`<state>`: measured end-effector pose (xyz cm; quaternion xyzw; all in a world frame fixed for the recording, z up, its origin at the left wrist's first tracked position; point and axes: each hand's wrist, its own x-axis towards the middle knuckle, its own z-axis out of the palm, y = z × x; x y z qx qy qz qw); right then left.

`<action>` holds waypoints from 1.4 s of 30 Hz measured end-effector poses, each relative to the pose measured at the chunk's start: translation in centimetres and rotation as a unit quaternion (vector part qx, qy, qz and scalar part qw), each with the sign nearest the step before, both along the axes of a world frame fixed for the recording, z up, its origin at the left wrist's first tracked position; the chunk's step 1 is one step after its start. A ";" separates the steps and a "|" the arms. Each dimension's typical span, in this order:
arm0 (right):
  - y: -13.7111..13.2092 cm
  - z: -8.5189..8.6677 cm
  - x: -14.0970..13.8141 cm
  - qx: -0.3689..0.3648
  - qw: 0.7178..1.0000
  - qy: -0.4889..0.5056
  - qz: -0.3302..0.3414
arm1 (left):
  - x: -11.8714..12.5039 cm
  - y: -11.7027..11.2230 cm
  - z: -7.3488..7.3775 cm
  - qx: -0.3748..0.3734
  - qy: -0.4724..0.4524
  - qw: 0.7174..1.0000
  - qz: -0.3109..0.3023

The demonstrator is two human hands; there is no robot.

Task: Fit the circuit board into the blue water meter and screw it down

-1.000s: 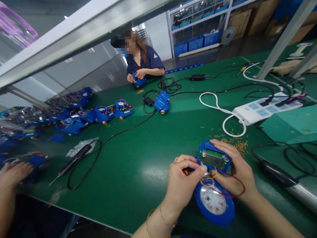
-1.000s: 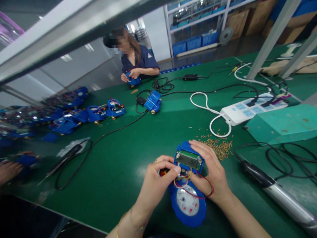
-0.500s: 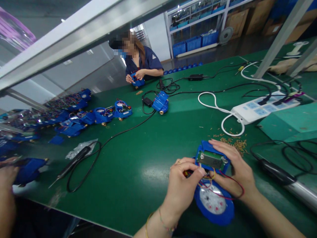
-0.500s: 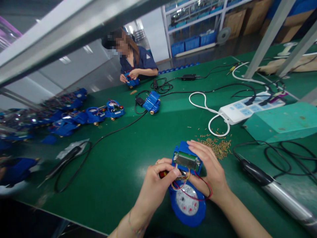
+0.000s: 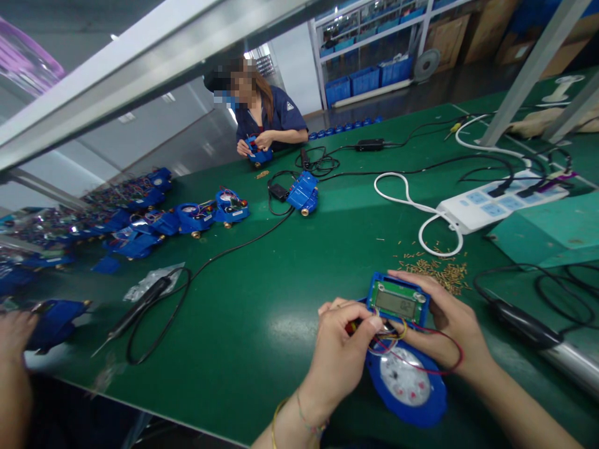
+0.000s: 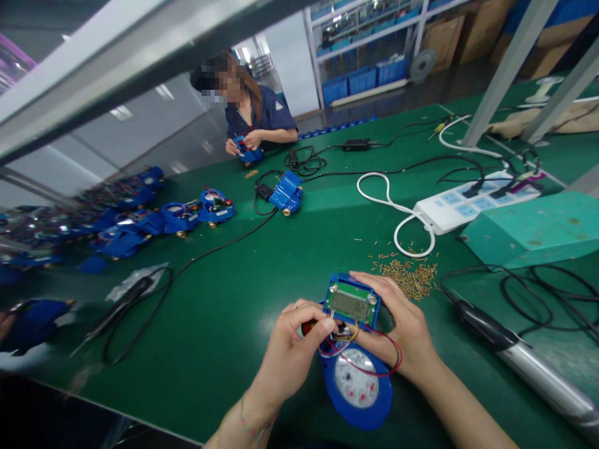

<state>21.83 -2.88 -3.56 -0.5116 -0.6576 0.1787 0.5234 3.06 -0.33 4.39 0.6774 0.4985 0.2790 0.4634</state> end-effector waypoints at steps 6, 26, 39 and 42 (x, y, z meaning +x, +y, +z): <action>-0.2 -0.4 -0.1 -0.043 0.998 0.041 -0.001 | 0.0 -0.1 -0.6 0.058 0.024 0.998 -0.005; 0.6 0.7 0.8 -0.067 0.986 0.108 0.110 | -1.2 3.1 -2.4 0.171 -0.029 0.984 -0.039; 0.7 0.7 -0.4 -0.040 0.989 0.122 0.078 | -1.7 4.7 -1.4 0.118 -0.083 0.970 -0.197; 0.7 0.7 -0.3 -0.044 0.988 0.124 0.080 | -1.6 5.1 -1.4 0.134 -0.077 0.966 -0.209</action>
